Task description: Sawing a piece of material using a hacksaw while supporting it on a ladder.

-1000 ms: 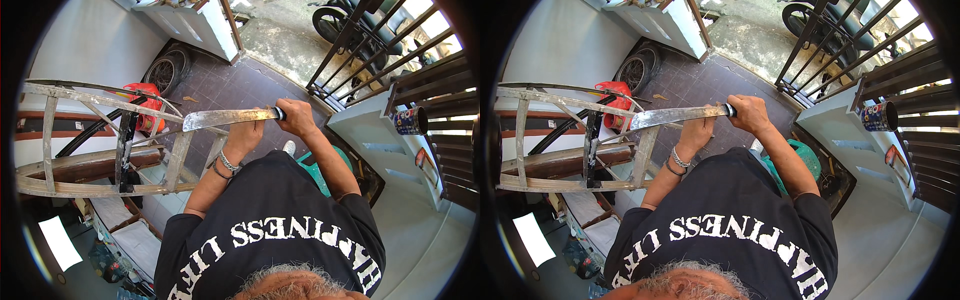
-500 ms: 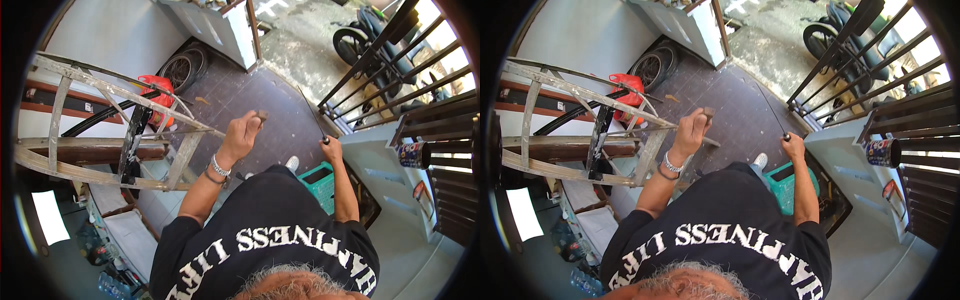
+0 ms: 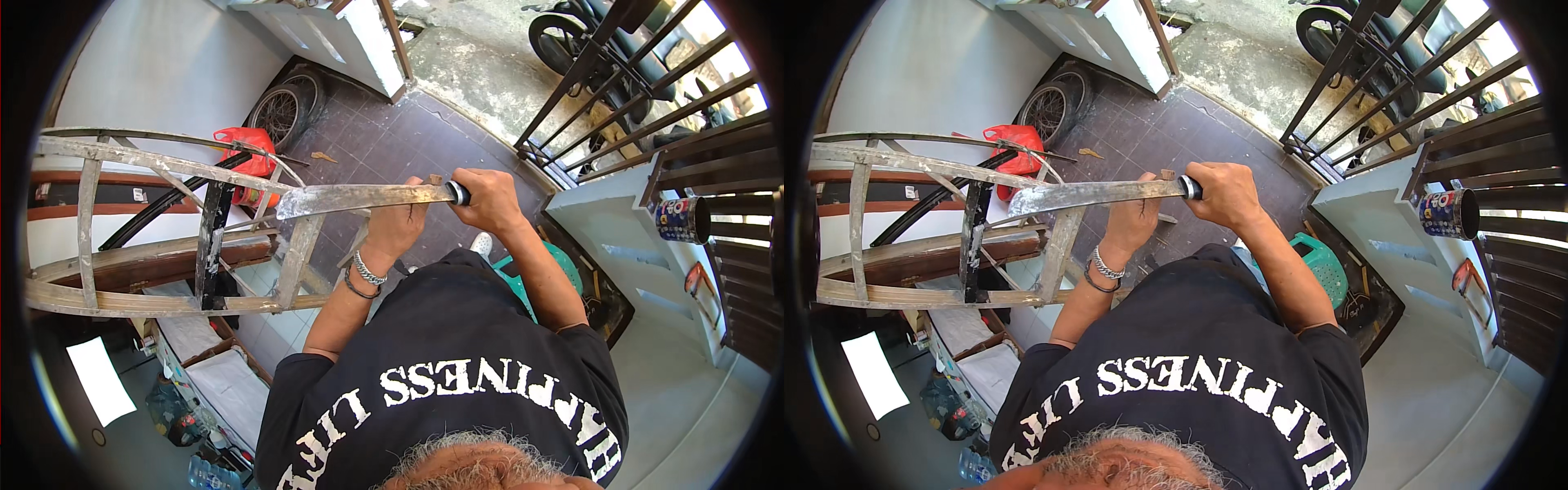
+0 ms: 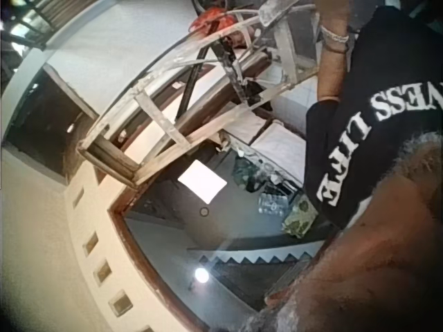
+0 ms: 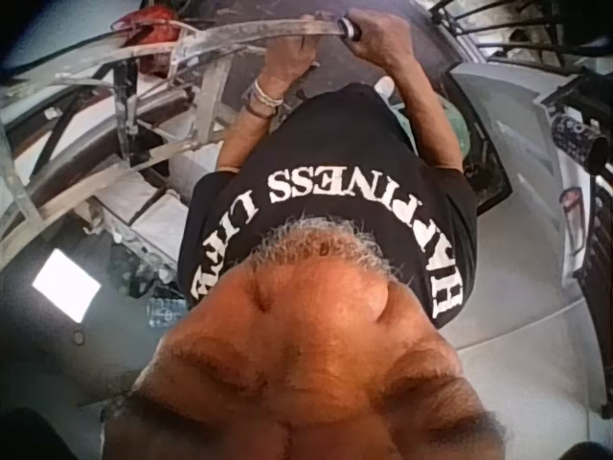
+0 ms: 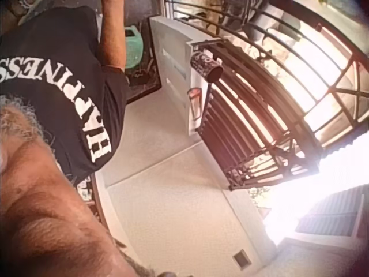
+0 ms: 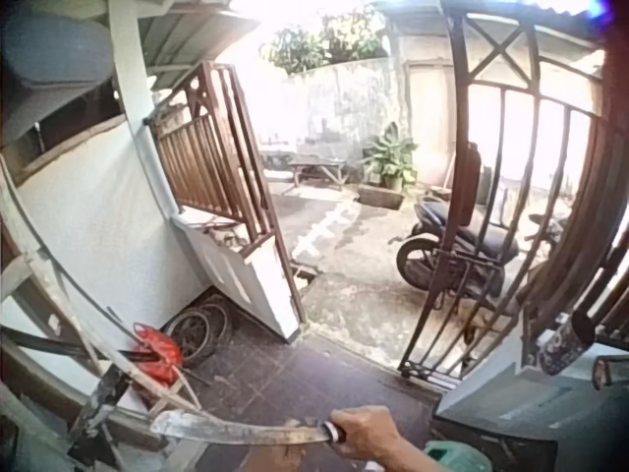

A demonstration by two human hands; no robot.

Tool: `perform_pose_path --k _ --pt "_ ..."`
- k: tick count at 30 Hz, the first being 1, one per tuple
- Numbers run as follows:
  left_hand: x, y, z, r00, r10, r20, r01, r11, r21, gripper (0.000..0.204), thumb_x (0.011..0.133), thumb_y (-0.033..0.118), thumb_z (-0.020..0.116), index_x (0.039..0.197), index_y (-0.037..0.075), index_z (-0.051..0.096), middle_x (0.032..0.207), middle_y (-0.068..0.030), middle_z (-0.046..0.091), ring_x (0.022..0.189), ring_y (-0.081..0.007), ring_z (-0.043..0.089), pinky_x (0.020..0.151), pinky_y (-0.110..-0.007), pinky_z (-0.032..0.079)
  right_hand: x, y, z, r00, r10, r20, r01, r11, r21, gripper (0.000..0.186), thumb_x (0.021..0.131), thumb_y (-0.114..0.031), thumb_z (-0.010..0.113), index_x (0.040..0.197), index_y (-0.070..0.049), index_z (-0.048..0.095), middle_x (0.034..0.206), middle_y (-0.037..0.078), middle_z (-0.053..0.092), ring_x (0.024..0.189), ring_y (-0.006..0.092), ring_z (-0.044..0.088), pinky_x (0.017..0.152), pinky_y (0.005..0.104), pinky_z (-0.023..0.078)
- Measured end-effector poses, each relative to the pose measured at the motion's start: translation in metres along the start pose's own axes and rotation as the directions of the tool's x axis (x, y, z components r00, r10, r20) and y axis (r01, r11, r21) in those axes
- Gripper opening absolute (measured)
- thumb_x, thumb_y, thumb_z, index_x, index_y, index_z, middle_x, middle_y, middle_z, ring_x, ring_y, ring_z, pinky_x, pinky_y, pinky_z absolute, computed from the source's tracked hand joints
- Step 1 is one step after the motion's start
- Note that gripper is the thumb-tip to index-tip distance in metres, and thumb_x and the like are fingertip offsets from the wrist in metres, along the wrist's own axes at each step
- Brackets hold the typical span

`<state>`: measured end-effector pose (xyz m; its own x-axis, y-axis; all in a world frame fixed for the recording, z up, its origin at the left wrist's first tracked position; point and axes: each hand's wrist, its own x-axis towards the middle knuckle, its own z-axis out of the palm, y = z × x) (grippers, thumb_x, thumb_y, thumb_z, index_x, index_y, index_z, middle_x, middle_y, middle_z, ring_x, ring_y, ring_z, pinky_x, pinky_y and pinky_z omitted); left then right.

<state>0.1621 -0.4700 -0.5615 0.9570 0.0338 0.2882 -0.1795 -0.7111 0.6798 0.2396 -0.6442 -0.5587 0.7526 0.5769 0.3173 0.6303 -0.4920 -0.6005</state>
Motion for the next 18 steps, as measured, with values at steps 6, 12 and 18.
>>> perform_pose_path --k 6,12,18 --pt "-0.003 0.008 0.001 0.997 -0.08 0.011 0.08 0.996 -0.029 0.028 0.097 0.031 0.05 0.087 0.006 0.059 0.069 -0.0156 0.057 0.065 -0.0373 0.058 0.056 -0.043 0.043 -0.002 0.003 0.003 0.999 0.038 0.037 -0.037 0.999 -0.015 0.014 0.068 -0.019 0.067 0.073 -0.01 0.058 0.065 0.009 0.06 0.062 0.0327 0.06 0.054 0.0427 0.046" --pt "0.0 0.01 0.003 0.996 -0.09 0.021 0.089 0.994 0.062 0.027 0.095 0.03 0.052 0.082 0.007 0.059 0.064 -0.0139 0.056 0.061 -0.0362 0.058 0.052 -0.042 0.043 -0.006 0.009 0.006 0.998 0.046 0.052 -0.045 0.998 -0.035 0.014 0.069 -0.019 0.067 0.073 -0.01 0.058 0.065 0.009 0.06 0.063 0.0331 0.061 0.055 0.0432 0.046" --pt "0.009 0.008 0.006 1.0 -0.002 0.016 -0.001 0.992 0.124 0.026 0.094 0.029 0.054 0.081 0.007 0.06 0.059 -0.013 0.055 0.055 -0.0346 0.057 0.048 -0.041 0.042 -0.008 0.019 0.012 0.997 0.068 0.029 -0.068 0.998 0.007 0.016 0.068 -0.016 0.069 0.07 -0.008 0.055 0.064 0.012 0.057 0.062 0.0359 0.058 0.054 0.0436 0.044"
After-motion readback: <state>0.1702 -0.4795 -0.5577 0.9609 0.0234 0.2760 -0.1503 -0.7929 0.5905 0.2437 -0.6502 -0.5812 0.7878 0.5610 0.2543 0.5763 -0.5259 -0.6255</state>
